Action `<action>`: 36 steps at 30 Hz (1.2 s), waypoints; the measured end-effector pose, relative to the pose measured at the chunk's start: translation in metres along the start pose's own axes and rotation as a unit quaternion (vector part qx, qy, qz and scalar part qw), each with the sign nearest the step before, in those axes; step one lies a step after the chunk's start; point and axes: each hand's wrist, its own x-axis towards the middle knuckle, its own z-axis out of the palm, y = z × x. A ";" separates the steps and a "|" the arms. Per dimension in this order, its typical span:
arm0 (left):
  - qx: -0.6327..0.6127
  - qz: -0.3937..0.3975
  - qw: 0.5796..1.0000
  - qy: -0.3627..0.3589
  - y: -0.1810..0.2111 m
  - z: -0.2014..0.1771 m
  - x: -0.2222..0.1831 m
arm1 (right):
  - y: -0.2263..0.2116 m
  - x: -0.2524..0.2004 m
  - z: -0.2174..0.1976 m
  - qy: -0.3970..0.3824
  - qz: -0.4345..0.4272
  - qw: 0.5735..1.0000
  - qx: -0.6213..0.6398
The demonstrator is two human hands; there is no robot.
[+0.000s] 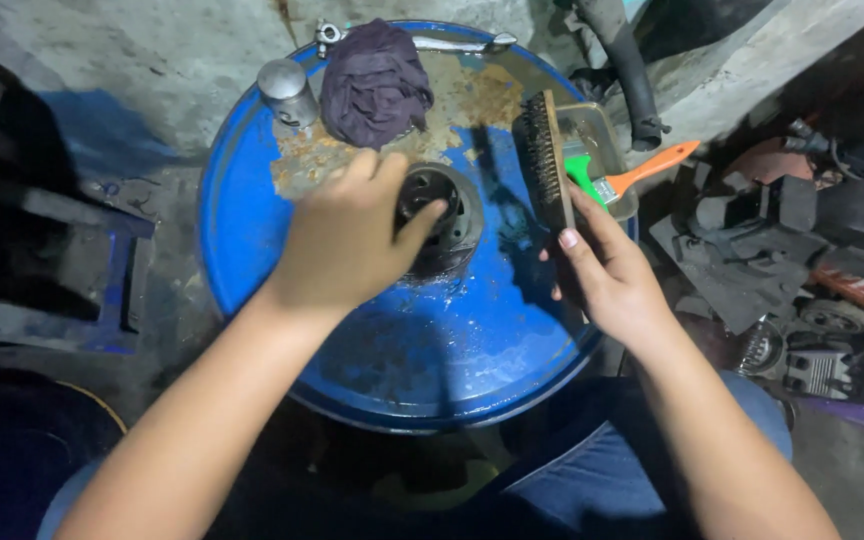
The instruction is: Scrubbing the cooling fins of a motorcycle cylinder block using a wire brush to remove dirt and debris.
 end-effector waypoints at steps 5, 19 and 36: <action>-0.100 -0.075 0.987 -0.101 -0.030 -0.031 -0.025 | -0.045 -0.010 0.012 0.042 -0.009 0.988 -0.150; -0.221 -0.106 0.968 0.044 -0.083 -0.030 -0.072 | -0.024 0.013 0.023 -0.064 -0.210 0.923 -0.316; -0.319 -0.074 0.943 0.063 -0.058 -0.024 -0.044 | 0.040 0.028 -0.028 0.060 -0.172 0.843 -0.506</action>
